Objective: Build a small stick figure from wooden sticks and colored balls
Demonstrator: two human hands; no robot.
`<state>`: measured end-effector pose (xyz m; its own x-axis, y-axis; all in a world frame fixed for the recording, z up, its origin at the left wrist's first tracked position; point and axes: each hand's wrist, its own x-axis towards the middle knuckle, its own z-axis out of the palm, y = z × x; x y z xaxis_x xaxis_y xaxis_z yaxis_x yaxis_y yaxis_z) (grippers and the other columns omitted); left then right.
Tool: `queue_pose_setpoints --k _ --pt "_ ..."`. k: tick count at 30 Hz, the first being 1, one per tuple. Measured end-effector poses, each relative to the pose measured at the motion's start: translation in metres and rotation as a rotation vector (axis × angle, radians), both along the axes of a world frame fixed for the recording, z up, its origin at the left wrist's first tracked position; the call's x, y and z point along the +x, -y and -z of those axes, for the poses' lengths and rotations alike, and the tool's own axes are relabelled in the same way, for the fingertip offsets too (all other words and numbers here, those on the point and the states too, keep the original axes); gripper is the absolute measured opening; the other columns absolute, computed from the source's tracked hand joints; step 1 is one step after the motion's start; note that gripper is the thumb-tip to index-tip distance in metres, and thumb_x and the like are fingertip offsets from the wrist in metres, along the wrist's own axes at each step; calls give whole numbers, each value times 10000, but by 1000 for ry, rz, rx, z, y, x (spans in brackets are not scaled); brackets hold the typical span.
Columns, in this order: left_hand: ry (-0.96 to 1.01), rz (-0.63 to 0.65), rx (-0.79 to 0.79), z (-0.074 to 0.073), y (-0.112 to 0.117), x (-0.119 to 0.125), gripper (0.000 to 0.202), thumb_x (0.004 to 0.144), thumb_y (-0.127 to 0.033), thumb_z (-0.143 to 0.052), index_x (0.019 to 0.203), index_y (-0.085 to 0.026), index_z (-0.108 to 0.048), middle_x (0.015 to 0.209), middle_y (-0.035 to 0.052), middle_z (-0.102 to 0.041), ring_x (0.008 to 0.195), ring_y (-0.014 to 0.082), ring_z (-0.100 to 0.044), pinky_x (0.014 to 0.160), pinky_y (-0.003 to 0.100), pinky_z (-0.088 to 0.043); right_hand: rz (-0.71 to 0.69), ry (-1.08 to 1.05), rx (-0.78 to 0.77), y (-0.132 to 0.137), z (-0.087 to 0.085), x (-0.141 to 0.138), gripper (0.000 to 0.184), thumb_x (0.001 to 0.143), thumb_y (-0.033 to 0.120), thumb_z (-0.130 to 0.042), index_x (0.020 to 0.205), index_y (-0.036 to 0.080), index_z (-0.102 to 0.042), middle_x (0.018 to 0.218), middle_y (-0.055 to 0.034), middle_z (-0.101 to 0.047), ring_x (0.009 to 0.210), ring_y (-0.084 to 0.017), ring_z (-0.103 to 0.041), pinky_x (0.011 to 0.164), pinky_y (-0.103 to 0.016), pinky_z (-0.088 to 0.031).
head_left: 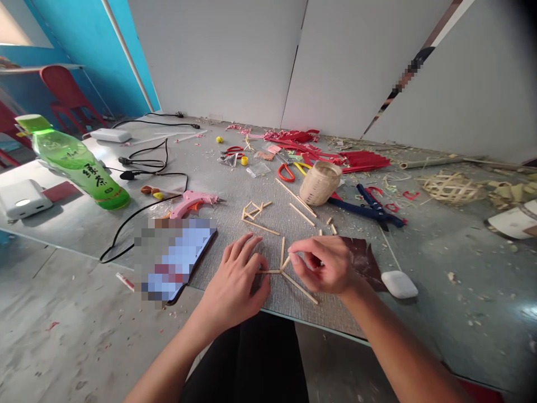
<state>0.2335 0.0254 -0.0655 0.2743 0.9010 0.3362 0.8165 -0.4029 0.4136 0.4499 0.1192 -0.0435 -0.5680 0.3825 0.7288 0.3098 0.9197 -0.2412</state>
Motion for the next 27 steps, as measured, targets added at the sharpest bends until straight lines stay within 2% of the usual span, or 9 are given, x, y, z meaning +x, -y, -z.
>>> queue_pose_setpoints --k 7,27 --pt "8 -4 13 0 1 0 56 989 -189 -533 1007 -209 -582 1516 128 -539 1517 329 -370 1179 572 -415 -21 -23 18 -1 0 -2 49 923 193 -649 915 231 -619 547 105 -474 435 -69 -425 494 -249 -373" --pt "4 -4 16 2 0 0 52 993 -203 -542 1008 -203 -592 1516 136 -548 1523 329 -372 1180 569 -419 -42 -13 27 3 -3 -2 63 910 163 -648 911 214 -610 559 103 -435 458 -64 -407 511 -242 -365"
